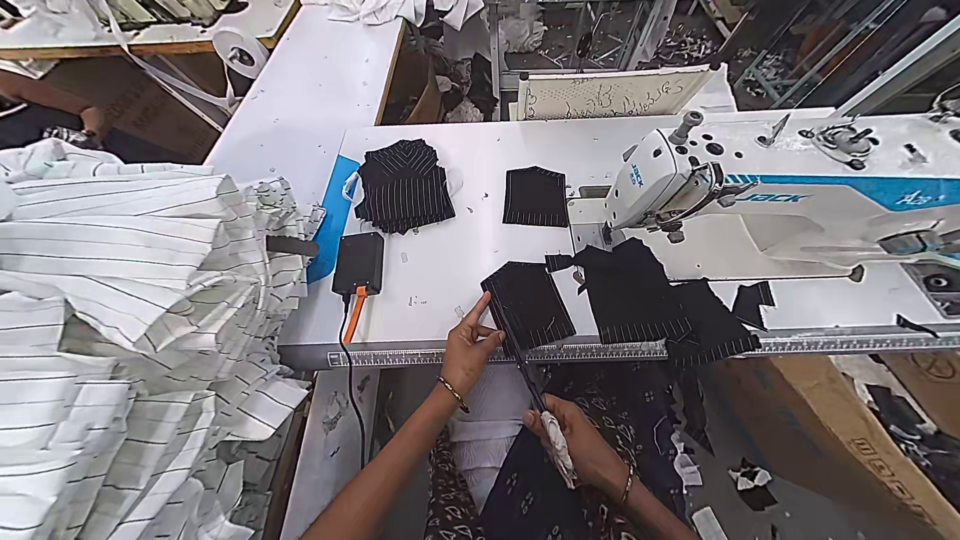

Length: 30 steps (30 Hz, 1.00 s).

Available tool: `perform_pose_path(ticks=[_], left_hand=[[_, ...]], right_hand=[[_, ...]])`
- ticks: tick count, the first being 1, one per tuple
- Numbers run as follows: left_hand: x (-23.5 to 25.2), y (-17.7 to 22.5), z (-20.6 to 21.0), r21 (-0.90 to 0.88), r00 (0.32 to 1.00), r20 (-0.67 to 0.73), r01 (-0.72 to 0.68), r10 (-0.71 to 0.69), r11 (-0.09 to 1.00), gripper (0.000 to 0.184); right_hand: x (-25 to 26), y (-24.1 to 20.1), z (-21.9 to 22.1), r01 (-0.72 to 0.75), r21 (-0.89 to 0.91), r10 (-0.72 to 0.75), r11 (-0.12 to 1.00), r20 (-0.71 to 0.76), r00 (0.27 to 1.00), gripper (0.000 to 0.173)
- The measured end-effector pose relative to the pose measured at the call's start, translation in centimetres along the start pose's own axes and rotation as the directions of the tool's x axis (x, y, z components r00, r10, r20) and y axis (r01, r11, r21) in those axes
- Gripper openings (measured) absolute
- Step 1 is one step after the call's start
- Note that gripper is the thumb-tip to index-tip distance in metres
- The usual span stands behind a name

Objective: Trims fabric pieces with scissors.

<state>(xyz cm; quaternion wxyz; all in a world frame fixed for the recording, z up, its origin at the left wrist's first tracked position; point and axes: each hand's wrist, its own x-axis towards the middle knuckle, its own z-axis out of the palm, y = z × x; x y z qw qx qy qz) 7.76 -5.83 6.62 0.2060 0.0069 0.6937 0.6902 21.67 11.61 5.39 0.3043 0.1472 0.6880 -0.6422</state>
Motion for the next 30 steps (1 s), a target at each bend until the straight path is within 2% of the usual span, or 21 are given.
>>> perform_pose_path(ticks=[2, 6, 12, 22, 30], left_hand=[[0.2, 0.2, -0.4, 0.017, 0.998, 0.056, 0.006, -0.007, 1.000, 0.079], [0.8, 0.3, -0.9, 0.049, 0.989, 0.151, -0.008, 0.000, 0.999, 0.092], [0.9, 0.5, -1.0, 0.094, 0.965, 0.261, -0.003, -0.022, 0.996, 0.097], [0.7, 0.6, -0.9, 0.135, 0.945, 0.321, 0.012, -0.055, 0.991, 0.106], [0.3, 1.1, -0.9, 0.281, 0.923, 0.366, 0.011, -0.118, 0.960, 0.106]], right_hand=[[0.0, 0.0, -0.1, 0.008, -0.005, -0.008, 1.000, -0.002, 1.000, 0.039], [-0.4, 0.6, 0.3, 0.038, 0.098, -0.036, 0.994, -0.024, 0.999, 0.036], [0.0, -0.1, 0.7, 0.015, 0.199, -0.017, 0.980, 0.005, 1.000, 0.037], [0.0, 0.1, 0.5, 0.030, 0.252, -0.029, 0.967, -0.010, 1.000, 0.030], [1.1, -0.7, 0.5, 0.063, 0.284, -0.062, 0.957, -0.010, 0.998, 0.030]])
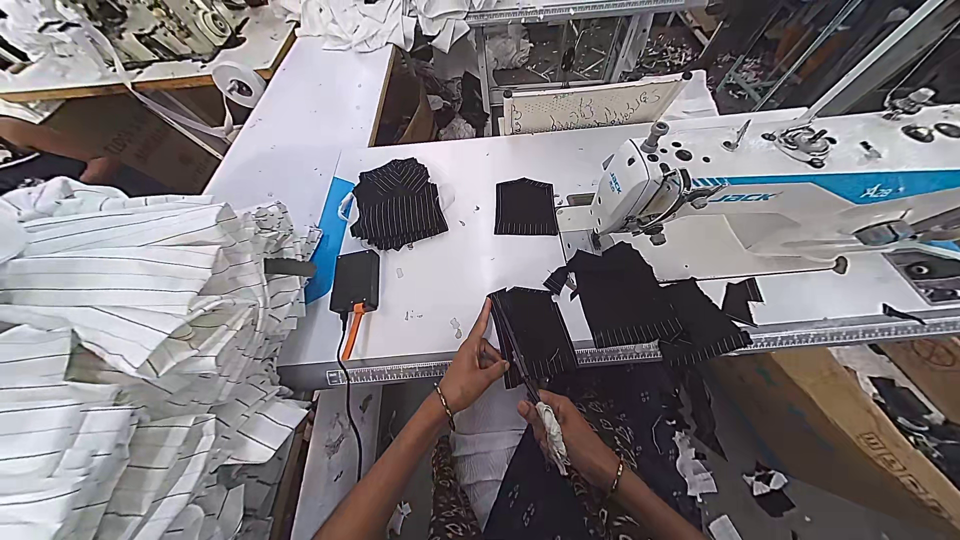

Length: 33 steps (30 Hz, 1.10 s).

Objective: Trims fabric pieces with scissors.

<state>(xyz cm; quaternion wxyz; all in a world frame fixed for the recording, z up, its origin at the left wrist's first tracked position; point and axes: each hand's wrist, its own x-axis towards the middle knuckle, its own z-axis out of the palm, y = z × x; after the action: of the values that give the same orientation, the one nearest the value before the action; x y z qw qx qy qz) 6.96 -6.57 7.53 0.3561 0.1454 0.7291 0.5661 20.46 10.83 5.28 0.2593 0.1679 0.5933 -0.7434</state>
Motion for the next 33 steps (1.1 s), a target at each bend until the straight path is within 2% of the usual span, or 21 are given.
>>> perform_pose_path(ticks=[7, 12, 14, 18, 20, 21, 23, 25, 26, 27, 28, 31, 33], left_hand=[[-0.3, 0.7, -0.3, 0.054, 1.000, 0.014, -0.024, 0.023, 0.998, 0.101], [-0.9, 1.1, -0.2, 0.084, 1.000, 0.014, -0.017, 0.016, 0.996, 0.097], [-1.0, 1.3, -0.5, 0.080, 0.999, 0.029, -0.038, 0.036, 0.996, 0.095], [-1.3, 1.2, -1.0, 0.091, 1.000, -0.003, 0.001, 0.000, 0.996, 0.071], [-1.7, 2.0, -1.2, 0.163, 0.998, 0.014, 0.058, -0.061, 0.985, 0.065], [-2.1, 2.7, -1.1, 0.230, 0.998, 0.026, 0.042, -0.049, 0.972, 0.065], [-2.7, 4.3, -0.7, 0.454, 0.992, 0.051, -0.129, 0.119, 0.881, 0.064], [-2.8, 5.5, -0.7, 0.670, 0.917, 0.087, -0.342, 0.388, 0.659, 0.063], [-2.2, 6.3, -1.0, 0.706, 0.874, 0.098, -0.398, 0.476, 0.585, 0.064], [-1.6, 7.2, -1.5, 0.702, 0.849, 0.103, -0.431, 0.519, 0.566, 0.064], [-0.7, 8.3, -2.0, 0.660, 0.840, 0.100, -0.458, 0.534, 0.596, 0.063], [3.1, 12.0, -3.8, 0.396, 0.841, 0.050, -0.511, 0.538, 0.763, 0.062], [6.7, 13.8, -5.3, 0.195, 0.871, -0.010, -0.481, 0.492, 0.855, 0.064]], right_hand=[[-0.1, -0.4, 0.1, 0.026, 0.108, -0.026, 0.994, -0.003, 1.000, 0.027], [0.9, -1.3, -0.9, 0.008, -0.052, -0.008, 0.999, -0.015, 1.000, 0.032], [0.9, -1.3, -1.2, 0.024, -0.063, -0.025, 0.998, -0.017, 1.000, 0.030], [0.6, -1.2, -1.6, 0.055, 0.010, -0.055, 0.998, -0.037, 0.998, 0.028], [0.5, -0.9, -2.0, 0.104, 0.003, -0.103, 0.995, -0.096, 0.990, 0.031], [0.5, -0.9, -2.3, 0.149, -0.023, -0.150, 0.989, -0.142, 0.978, 0.031], [0.3, -1.0, -3.3, 0.246, -0.158, -0.281, 0.956, -0.262, 0.923, 0.028], [0.0, -0.9, -4.5, 0.297, -0.343, -0.415, 0.891, -0.354, 0.838, 0.029], [0.1, -0.7, -5.1, 0.305, -0.412, -0.468, 0.859, -0.386, 0.795, 0.029], [0.3, -0.4, -5.8, 0.316, -0.459, -0.514, 0.830, -0.409, 0.754, 0.027], [0.5, -0.1, -6.4, 0.325, -0.502, -0.556, 0.802, -0.426, 0.714, 0.024], [0.9, 0.2, -7.4, 0.323, -0.562, -0.611, 0.761, -0.457, 0.646, 0.038], [1.0, 0.4, -7.3, 0.334, -0.581, -0.639, 0.742, -0.462, 0.615, 0.040]])
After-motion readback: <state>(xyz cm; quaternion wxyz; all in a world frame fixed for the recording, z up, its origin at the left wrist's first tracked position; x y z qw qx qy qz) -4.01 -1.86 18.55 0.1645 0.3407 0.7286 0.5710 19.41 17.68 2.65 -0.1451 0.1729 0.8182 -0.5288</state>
